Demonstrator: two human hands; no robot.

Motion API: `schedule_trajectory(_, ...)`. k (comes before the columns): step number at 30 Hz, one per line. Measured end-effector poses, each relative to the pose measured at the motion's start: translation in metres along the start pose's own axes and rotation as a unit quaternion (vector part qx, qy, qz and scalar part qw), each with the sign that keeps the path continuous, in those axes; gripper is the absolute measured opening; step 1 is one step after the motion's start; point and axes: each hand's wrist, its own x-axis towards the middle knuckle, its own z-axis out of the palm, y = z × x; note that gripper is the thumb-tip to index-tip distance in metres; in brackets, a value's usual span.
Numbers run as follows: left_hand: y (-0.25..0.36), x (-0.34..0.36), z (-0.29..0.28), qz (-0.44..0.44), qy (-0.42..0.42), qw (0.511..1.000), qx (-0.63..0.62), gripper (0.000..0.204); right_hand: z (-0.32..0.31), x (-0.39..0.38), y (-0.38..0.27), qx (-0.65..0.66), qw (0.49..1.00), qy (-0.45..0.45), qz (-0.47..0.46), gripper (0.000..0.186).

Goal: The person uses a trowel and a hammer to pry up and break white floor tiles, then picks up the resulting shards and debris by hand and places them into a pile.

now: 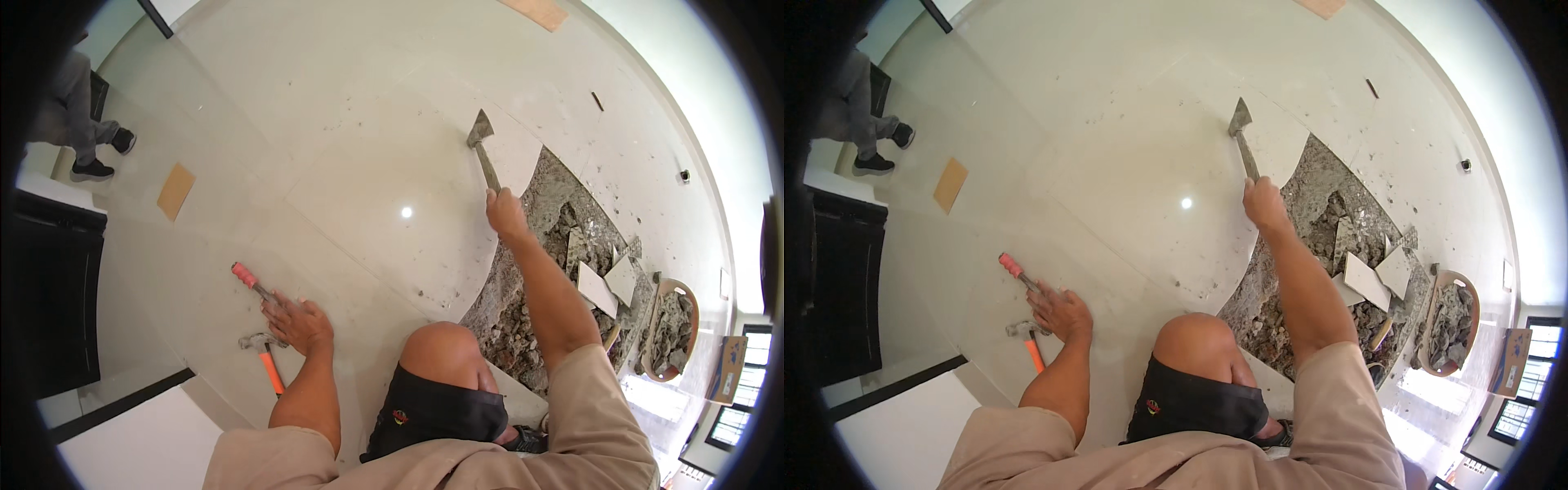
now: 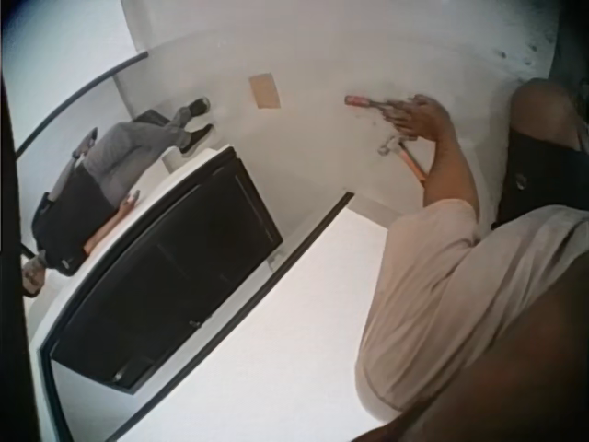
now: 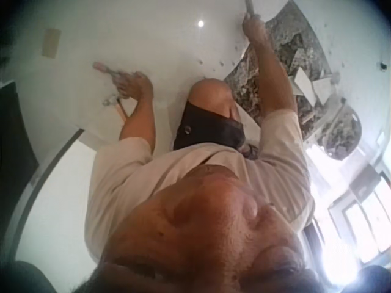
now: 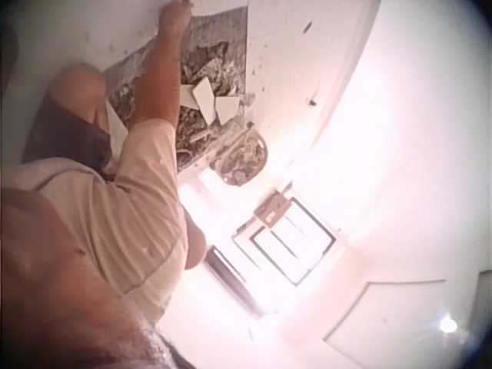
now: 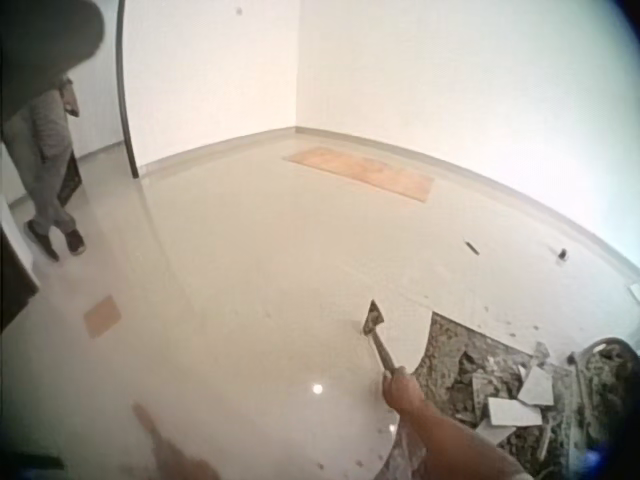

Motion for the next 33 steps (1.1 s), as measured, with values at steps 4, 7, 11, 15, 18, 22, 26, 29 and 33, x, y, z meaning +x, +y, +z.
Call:
schedule_trajectory(4, -0.017, 0.011, -0.006, -0.006, 0.015, 1.000, 0.026, 0.067, -0.029, -0.003, -0.066, 0.166, 0.978, -0.094, 0.078, 0.045)
schedule_trajectory(7, -0.003, 0.007, -0.007, -0.007, -0.004, 1.000, 0.015, 0.067, 0.004, -0.005, -0.047, 0.128, 0.991, 0.041, -0.010, 0.047)
schedule_trajectory(11, -0.010, 0.008, -0.003, -0.001, -0.002, 1.000, 0.014, 0.068, -0.002, 0.012, -0.062, 0.096, 0.989, -0.117, -0.004, 0.042)
schedule_trajectory(15, -0.014, 0.009, -0.010, 0.000, -0.002, 1.000, 0.012, 0.069, 0.006, -0.020, -0.093, 0.100, 0.994, -0.048, -0.022, 0.046)
schedule_trajectory(18, -0.007, 0.007, -0.004, -0.006, -0.005, 1.000, 0.022, 0.069, 0.017, -0.015, -0.085, 0.045, 0.993, -0.085, -0.066, 0.046)
schedule_trajectory(22, -0.013, 0.009, -0.007, -0.010, -0.003, 1.000, 0.011, 0.069, 0.011, -0.022, -0.108, 0.096, 0.990, -0.081, -0.070, 0.046)
schedule_trajectory(26, -0.011, 0.008, 0.002, 0.003, 0.015, 1.000, 0.005, 0.069, 0.026, -0.032, -0.103, 0.063, 0.994, -0.075, -0.058, 0.043)
schedule_trajectory(29, -0.008, 0.006, -0.001, -0.004, 0.003, 1.000, 0.004, 0.069, 0.022, -0.028, -0.106, 0.021, 0.990, -0.076, -0.119, 0.042)
schedule_trajectory(33, -0.014, 0.008, -0.010, -0.006, -0.018, 1.000, 0.010, 0.070, 0.018, -0.060, -0.119, 0.056, 0.987, -0.093, -0.117, 0.040)
